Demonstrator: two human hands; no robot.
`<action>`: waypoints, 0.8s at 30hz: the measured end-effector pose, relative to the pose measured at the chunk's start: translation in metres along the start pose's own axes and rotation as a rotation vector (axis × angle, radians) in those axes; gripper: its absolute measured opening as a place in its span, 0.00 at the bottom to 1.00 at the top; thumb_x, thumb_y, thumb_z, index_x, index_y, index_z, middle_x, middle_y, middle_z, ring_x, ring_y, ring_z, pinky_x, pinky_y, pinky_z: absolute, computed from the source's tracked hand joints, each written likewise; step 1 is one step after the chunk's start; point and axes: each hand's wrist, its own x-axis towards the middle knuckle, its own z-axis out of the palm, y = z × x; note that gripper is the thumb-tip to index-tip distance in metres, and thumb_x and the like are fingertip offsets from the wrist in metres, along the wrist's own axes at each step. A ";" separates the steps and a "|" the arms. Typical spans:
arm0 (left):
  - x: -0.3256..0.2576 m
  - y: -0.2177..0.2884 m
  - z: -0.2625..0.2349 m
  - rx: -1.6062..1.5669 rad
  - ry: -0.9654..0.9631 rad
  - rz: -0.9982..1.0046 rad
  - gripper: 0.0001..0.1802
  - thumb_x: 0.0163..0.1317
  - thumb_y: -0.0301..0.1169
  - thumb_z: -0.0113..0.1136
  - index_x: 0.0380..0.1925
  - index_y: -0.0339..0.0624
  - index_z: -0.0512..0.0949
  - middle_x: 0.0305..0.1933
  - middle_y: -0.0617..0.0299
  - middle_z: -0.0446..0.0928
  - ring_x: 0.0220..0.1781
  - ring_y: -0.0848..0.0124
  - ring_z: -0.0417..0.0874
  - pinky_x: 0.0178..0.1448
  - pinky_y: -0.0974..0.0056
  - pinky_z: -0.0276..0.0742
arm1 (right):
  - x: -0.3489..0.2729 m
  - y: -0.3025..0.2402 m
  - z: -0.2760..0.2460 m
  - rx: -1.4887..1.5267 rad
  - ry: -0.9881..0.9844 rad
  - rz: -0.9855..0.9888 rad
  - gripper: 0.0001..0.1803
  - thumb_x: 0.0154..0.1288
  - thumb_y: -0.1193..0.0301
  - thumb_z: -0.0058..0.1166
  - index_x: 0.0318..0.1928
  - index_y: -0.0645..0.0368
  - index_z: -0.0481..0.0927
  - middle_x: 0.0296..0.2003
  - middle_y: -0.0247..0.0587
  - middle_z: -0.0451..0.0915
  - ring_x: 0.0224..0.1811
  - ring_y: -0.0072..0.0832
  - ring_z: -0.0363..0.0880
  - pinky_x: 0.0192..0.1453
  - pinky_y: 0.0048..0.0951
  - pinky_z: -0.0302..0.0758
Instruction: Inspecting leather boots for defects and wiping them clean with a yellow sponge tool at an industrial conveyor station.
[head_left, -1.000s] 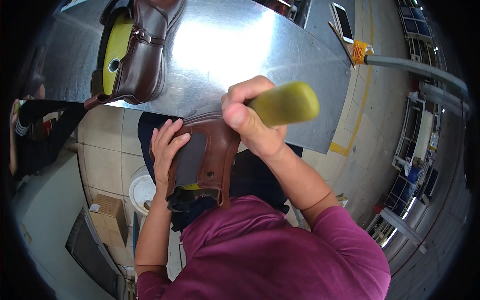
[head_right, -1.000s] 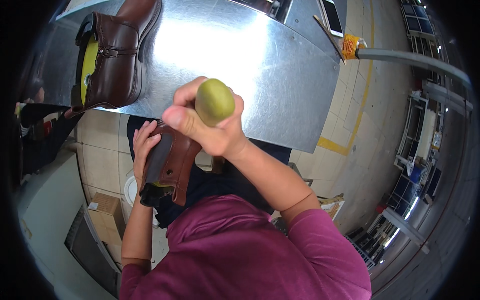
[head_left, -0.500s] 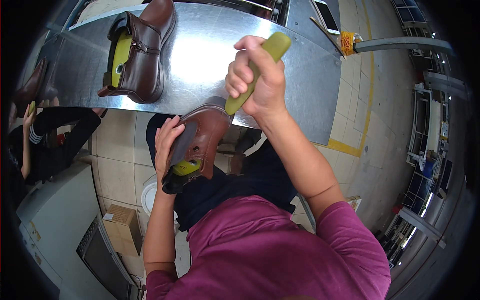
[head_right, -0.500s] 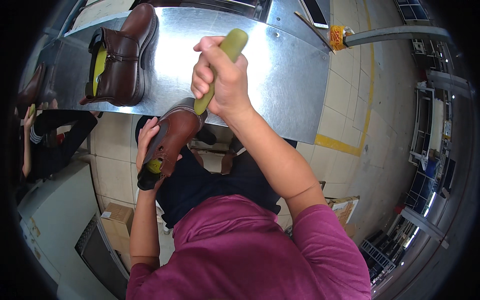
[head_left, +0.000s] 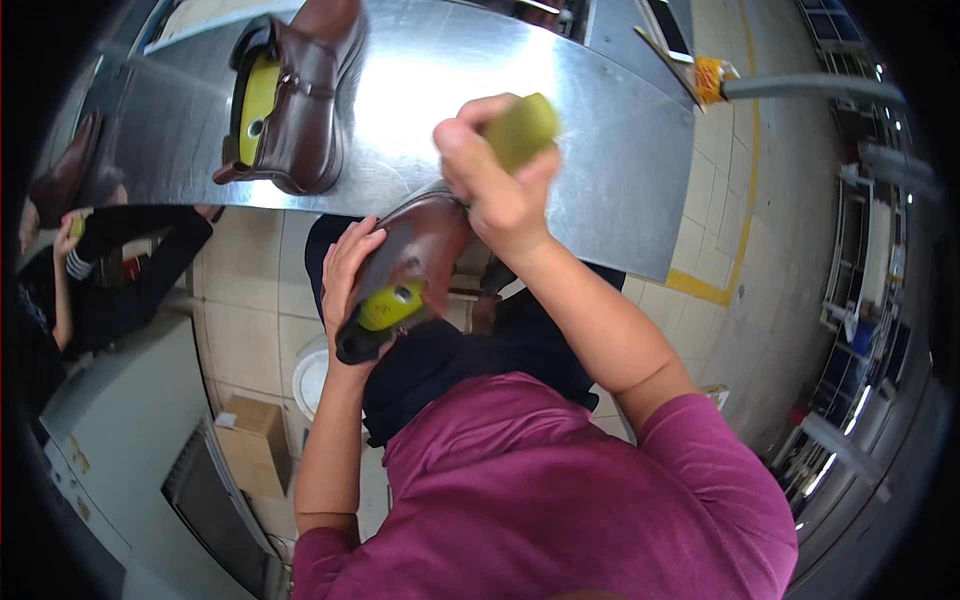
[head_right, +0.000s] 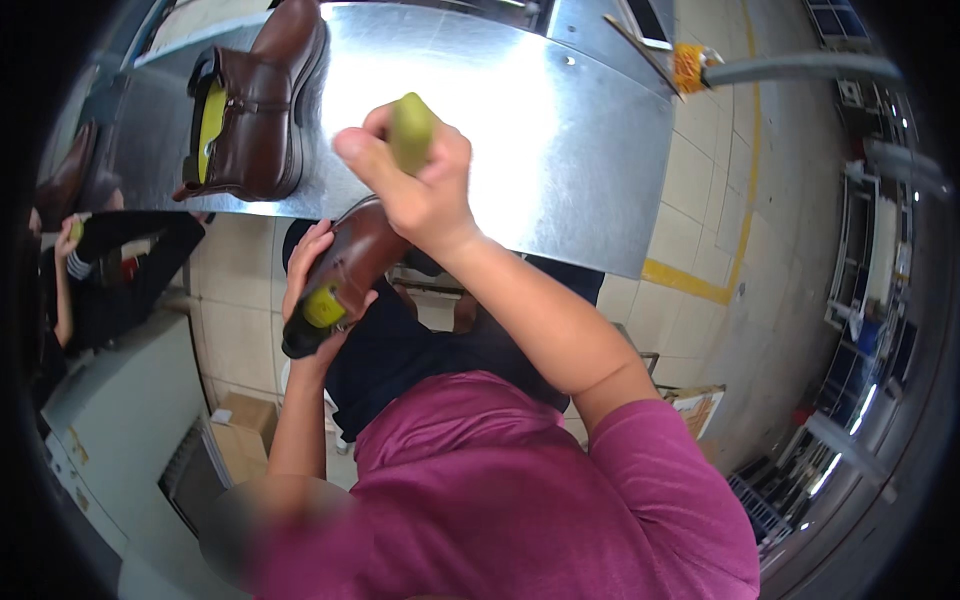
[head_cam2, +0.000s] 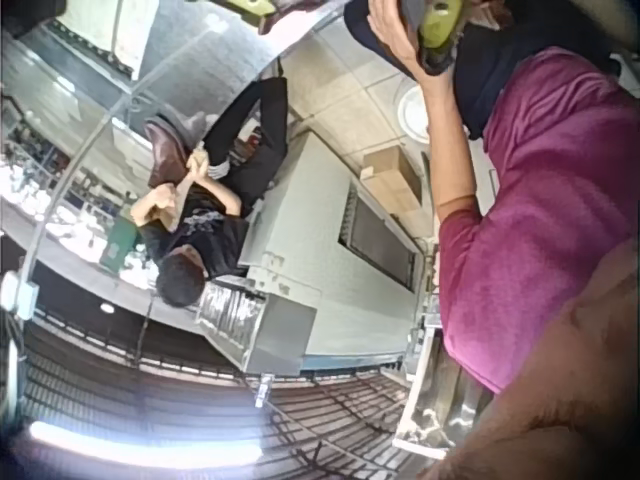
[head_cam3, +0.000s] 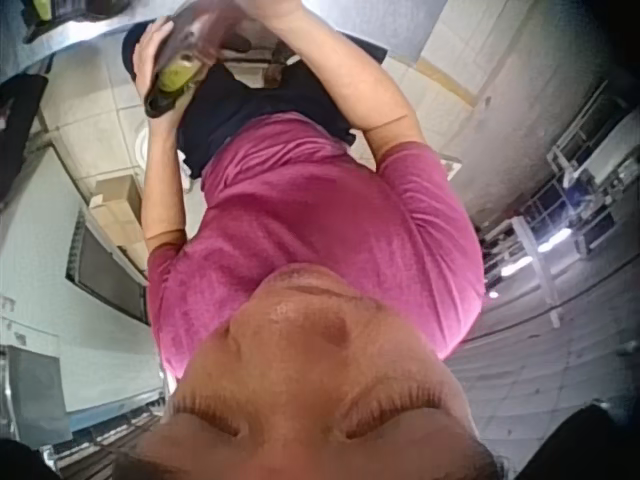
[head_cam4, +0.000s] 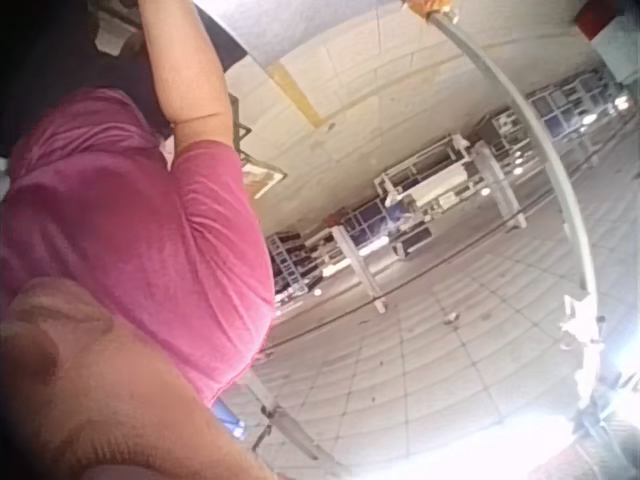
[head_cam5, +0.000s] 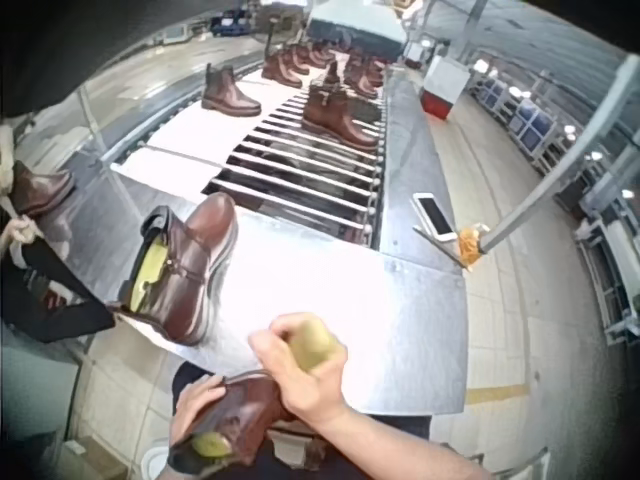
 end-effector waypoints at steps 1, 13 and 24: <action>0.004 0.004 0.002 -0.052 -0.008 -0.032 0.48 0.48 0.32 0.86 0.70 0.39 0.71 0.75 0.47 0.72 0.76 0.52 0.74 0.79 0.54 0.67 | 0.008 0.002 -0.001 0.036 0.007 0.047 0.09 0.72 0.68 0.66 0.39 0.58 0.81 0.23 0.26 0.76 0.25 0.14 0.72 0.30 0.20 0.68; -0.019 -0.018 0.015 -0.281 0.027 -0.260 0.44 0.50 0.31 0.85 0.68 0.40 0.75 0.70 0.51 0.76 0.71 0.54 0.77 0.75 0.54 0.71 | 0.016 0.013 -0.034 0.625 0.259 0.283 0.20 0.76 0.53 0.59 0.33 0.51 0.72 0.16 0.25 0.62 0.13 0.21 0.62 0.19 0.26 0.63; -0.013 -0.001 0.022 -0.315 0.111 -0.418 0.42 0.51 0.28 0.85 0.66 0.36 0.75 0.67 0.51 0.77 0.68 0.58 0.78 0.73 0.56 0.73 | 0.015 0.019 -0.033 0.644 0.240 0.161 0.15 0.72 0.62 0.66 0.38 0.55 0.73 0.17 0.28 0.64 0.14 0.19 0.63 0.18 0.25 0.63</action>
